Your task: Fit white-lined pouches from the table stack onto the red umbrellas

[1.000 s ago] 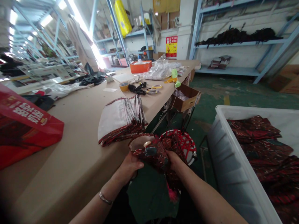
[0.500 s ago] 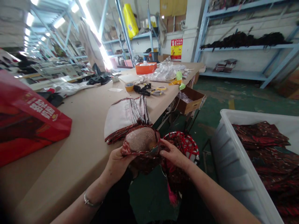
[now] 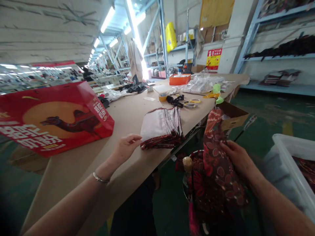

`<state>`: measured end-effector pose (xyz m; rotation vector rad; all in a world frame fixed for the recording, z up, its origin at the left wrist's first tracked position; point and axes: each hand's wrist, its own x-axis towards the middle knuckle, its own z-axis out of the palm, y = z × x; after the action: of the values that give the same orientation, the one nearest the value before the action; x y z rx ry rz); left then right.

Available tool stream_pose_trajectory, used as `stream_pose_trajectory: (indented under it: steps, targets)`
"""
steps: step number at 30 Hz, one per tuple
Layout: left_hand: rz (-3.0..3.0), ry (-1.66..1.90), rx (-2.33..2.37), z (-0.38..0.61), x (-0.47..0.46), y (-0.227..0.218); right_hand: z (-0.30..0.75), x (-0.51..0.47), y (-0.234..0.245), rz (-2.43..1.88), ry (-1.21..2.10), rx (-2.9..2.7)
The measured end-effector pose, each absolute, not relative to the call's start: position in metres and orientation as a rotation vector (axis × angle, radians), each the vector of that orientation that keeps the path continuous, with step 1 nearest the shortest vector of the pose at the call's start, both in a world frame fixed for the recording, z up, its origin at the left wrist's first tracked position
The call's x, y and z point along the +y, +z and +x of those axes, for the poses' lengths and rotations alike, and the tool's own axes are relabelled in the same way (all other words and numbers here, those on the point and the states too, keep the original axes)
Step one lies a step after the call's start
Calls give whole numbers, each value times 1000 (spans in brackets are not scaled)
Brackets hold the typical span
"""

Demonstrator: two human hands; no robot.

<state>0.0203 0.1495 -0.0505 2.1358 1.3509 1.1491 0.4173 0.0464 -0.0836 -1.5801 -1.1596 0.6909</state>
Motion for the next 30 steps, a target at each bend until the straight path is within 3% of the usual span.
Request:
stream_pose_trajectory:
  steps: [6,9,12,15,20,24,30]
  targets:
    - [2479,1027,1341,19,153,-78,425,30,-244,-2077,612,-1153]
    - [2665,804,1348,22,154,-71,422,30,-267,-2112,538,-1127]
    - [2771,573,1410,23,155,-60,412,40,-224,-1963,474,-1173]
    - [2797,467,1486,23,157,-48,382,55,-138,-1745,356,-1276]
    - [2806,607,1417,30,160,-22,291,96,-23,-1146,196,-1972]
    - [2792,581,1356,40,158,-7,230,135,-3,-1074,39,-2361]
    - [2768,534,1309,29,161,-5,204,167,-20,-1227,-86,-2563]
